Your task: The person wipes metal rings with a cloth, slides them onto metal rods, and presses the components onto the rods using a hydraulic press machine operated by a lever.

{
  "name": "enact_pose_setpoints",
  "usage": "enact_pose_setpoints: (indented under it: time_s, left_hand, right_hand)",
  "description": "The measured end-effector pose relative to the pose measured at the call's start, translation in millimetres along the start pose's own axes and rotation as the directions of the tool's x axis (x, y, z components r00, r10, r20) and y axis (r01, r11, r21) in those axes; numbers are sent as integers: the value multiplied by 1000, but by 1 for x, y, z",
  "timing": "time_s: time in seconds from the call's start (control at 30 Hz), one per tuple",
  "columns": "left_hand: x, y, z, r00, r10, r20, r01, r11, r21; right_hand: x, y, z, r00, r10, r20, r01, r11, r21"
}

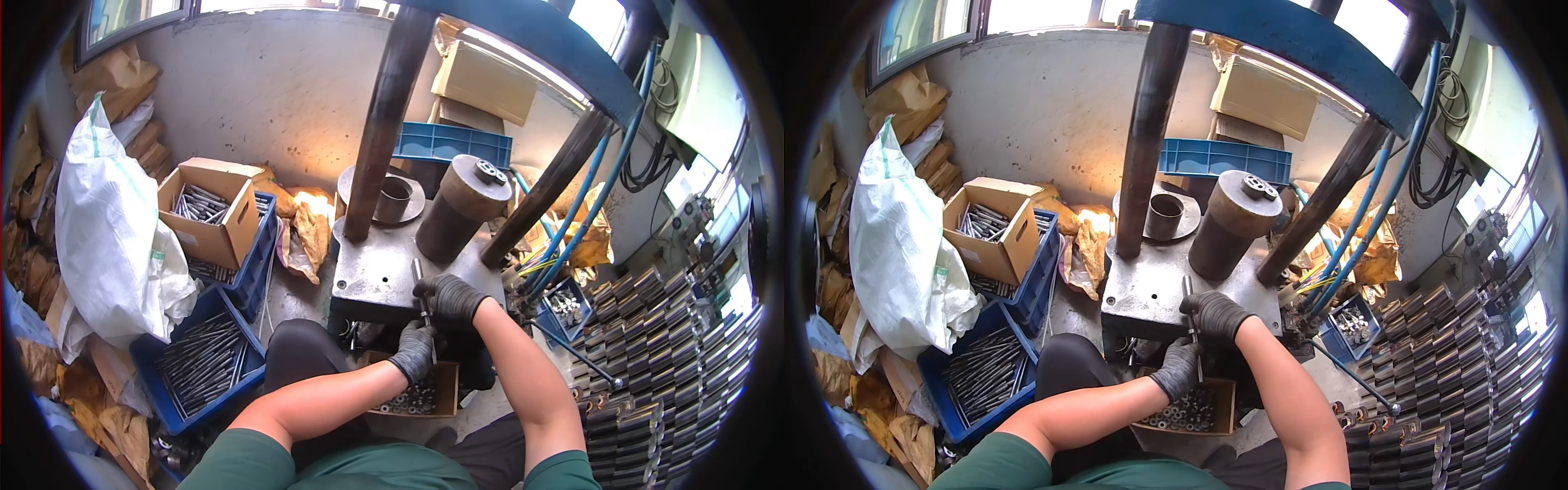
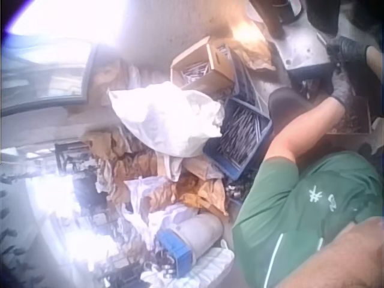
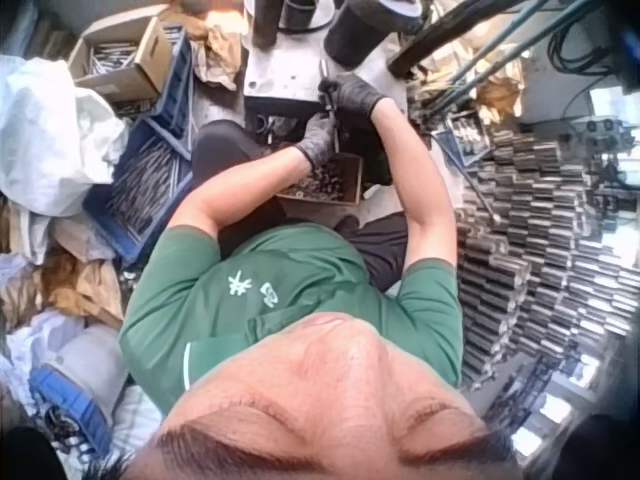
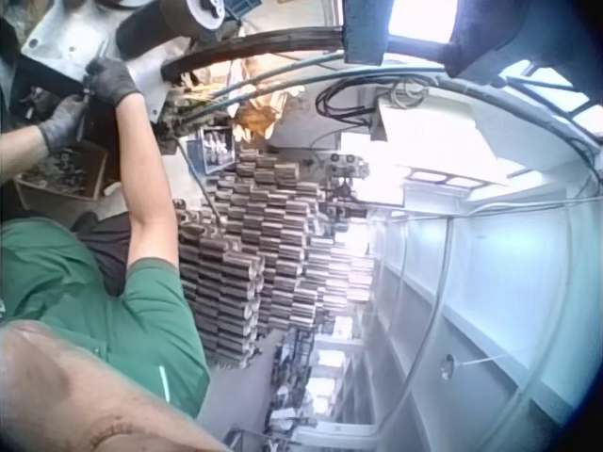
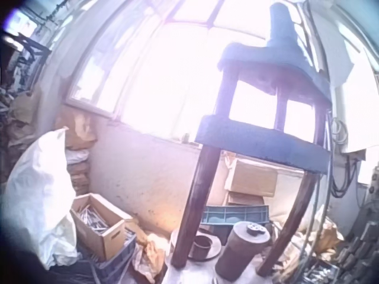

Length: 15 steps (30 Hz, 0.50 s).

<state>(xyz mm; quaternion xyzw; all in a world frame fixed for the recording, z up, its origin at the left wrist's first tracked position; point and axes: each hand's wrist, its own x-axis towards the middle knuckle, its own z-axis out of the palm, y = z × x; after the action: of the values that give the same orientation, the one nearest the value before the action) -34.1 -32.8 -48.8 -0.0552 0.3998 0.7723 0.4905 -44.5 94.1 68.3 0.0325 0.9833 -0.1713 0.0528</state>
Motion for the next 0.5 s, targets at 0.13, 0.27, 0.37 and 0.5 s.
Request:
enact_pose_setpoints:
  time_s: [0.13, 0.27, 0.37, 0.5]
  left_hand:
    - [1, -4, -8, 991, -52, 121, 35, 990, 137]
    - [5, 2, -16, 974, -112, 196, 63, 969, 240]
    - [7, 11, -28, 966, 12, 260, -123, 901, 415]
    - [7, 24, -23, 936, -58, 346, -113, 883, 455]
  right_hand:
    - [-47, -8, -16, 998, -46, 31, 47, 997, -60]
    - [-136, -16, -65, 991, -131, -40, 118, 962, -248]
    - [-209, -35, -106, 999, 26, -31, -35, 938, -346]
    - [-308, -17, -131, 956, 284, -73, -283, 829, -482]
